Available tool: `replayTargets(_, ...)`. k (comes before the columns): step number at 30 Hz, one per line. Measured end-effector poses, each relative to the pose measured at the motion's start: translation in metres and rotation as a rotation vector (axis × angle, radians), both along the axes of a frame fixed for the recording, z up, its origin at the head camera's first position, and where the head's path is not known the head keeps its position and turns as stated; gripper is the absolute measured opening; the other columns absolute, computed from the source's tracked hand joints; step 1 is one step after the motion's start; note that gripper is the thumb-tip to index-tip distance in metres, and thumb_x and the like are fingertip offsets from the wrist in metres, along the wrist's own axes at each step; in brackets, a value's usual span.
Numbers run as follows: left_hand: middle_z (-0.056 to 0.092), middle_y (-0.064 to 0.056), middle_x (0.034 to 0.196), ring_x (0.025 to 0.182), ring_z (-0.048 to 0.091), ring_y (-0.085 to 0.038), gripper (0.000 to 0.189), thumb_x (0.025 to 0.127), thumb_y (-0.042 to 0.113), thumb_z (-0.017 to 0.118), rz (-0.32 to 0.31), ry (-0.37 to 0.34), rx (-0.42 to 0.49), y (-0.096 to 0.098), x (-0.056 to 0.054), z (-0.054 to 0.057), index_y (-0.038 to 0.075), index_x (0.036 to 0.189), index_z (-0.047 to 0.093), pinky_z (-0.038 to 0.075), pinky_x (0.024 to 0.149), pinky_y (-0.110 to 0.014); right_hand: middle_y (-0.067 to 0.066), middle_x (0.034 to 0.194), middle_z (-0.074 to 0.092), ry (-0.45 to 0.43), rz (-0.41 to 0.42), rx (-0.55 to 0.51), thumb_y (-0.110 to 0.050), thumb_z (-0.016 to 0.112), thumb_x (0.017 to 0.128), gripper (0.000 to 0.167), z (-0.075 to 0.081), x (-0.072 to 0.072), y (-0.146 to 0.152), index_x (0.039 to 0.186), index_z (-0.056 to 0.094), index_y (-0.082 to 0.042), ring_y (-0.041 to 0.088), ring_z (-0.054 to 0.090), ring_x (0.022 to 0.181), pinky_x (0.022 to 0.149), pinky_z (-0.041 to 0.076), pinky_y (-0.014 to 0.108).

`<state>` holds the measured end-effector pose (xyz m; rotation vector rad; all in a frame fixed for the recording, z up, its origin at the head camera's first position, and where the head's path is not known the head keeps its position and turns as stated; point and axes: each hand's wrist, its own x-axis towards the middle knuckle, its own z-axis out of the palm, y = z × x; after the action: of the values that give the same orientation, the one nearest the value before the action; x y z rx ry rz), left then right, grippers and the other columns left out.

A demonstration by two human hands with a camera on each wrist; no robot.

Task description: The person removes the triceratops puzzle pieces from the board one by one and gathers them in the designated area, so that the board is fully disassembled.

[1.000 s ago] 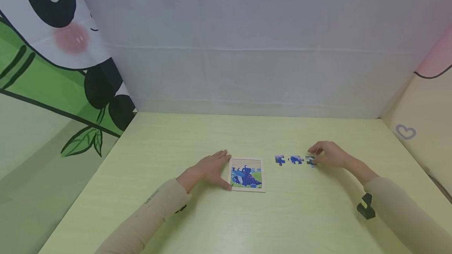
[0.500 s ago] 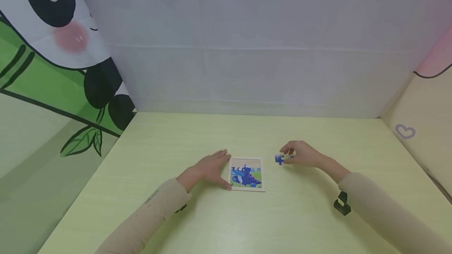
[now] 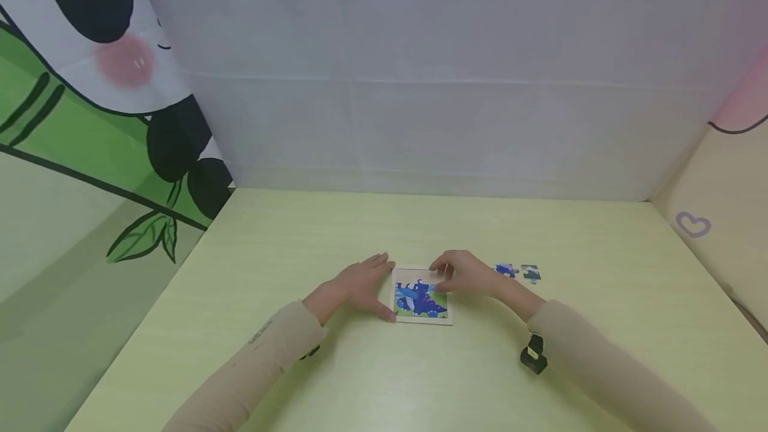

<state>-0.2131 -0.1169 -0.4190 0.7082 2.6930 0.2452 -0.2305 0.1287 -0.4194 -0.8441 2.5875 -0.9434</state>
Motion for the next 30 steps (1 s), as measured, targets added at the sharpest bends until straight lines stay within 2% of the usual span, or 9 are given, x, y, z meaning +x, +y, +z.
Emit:
replayTargets(6,0.017,-0.012,0.150,0.138,0.014,-0.026,0.106,0.063,0.061,0.071,-0.015,0.005,-0.001,0.000,-0.001,0.001,0.008,0.143,0.026,0.022,0.109,-0.045,0.000,0.087,0.059,-0.007,0.046,-0.024,-0.015,0.073,0.076,0.036,-0.009,0.003,-0.020,0.107,0.063,0.000,0.010,0.050,0.074,0.064,0.047,0.020)
replayTargets(13,0.017,-0.012,0.150,0.138,0.014,-0.026,0.104,0.064,0.060,0.071,-0.021,0.009,-0.013,-0.001,-0.001,0.002,0.008,0.143,0.026,0.023,0.109,-0.044,0.000,0.085,0.058,0.014,0.089,0.014,-0.017,0.074,0.075,0.036,-0.006,0.008,-0.038,0.105,0.064,-0.001,0.010,0.048,0.072,0.063,0.045,0.021)
replayTargets(20,0.017,-0.012,0.150,0.138,0.014,-0.025,0.104,0.065,0.060,0.071,-0.018,0.007,-0.010,-0.001,-0.001,0.001,0.008,0.143,0.026,0.024,0.108,-0.045,0.000,0.083,0.059,0.034,0.047,0.027,-0.015,0.078,0.070,0.034,-0.008,0.009,-0.046,0.098,0.065,-0.001,0.010,0.051,0.073,0.067,0.046,0.022)
replayTargets(30,0.017,-0.012,0.150,0.138,0.014,-0.026,0.104,0.064,0.060,0.071,-0.020,0.008,-0.002,-0.001,-0.001,0.000,0.008,0.143,0.026,0.024,0.108,-0.046,-0.001,0.077,0.059,-0.001,-0.043,0.058,-0.011,0.080,0.066,0.030,-0.004,0.012,-0.054,0.091,0.065,-0.003,0.009,0.051,0.069,0.066,0.046,0.022)
